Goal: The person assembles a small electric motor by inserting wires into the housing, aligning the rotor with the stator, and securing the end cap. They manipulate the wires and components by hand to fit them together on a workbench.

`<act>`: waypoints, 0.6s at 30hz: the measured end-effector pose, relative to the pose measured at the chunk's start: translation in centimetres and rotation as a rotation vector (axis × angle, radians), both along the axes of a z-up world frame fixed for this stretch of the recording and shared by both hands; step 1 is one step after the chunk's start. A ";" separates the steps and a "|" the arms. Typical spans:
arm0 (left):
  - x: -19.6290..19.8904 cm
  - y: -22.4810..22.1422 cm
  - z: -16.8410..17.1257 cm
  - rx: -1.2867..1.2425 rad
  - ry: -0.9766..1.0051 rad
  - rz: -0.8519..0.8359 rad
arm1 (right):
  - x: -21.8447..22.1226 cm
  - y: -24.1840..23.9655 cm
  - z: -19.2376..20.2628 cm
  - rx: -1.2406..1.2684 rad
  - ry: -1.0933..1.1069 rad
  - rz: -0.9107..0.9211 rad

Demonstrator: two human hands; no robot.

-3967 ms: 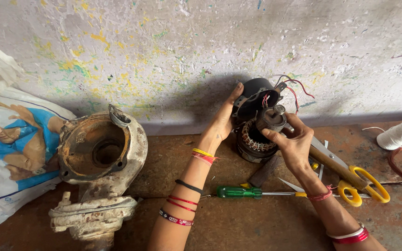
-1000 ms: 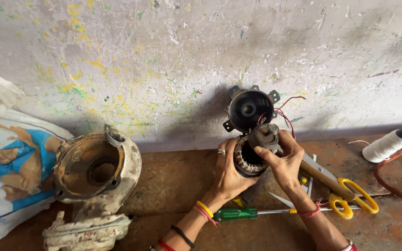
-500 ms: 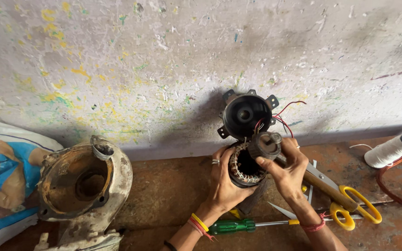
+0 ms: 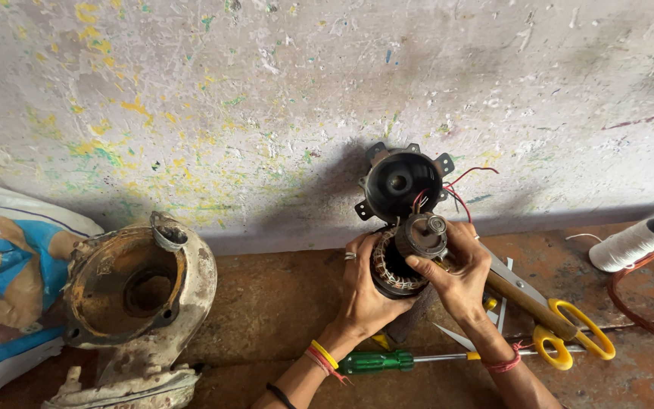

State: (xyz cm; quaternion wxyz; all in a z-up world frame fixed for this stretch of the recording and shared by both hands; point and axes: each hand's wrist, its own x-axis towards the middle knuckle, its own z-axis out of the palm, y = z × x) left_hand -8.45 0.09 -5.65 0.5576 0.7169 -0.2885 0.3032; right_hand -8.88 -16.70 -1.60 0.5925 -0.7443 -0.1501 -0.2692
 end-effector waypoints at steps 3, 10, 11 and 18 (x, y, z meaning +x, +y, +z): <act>-0.1 -0.1 -0.1 -0.012 0.033 0.004 | 0.1 -0.1 -0.2 0.048 0.024 0.014; 0.0 -0.1 -0.2 -0.017 0.003 0.019 | 0.4 0.0 -0.4 0.101 0.064 0.027; 0.0 -0.1 -0.2 -0.015 -0.002 0.025 | 0.4 0.0 -0.3 0.048 0.050 0.020; 0.4 -0.4 -0.5 -0.096 0.052 0.082 | -0.2 1.0 0.8 -0.160 0.027 -0.006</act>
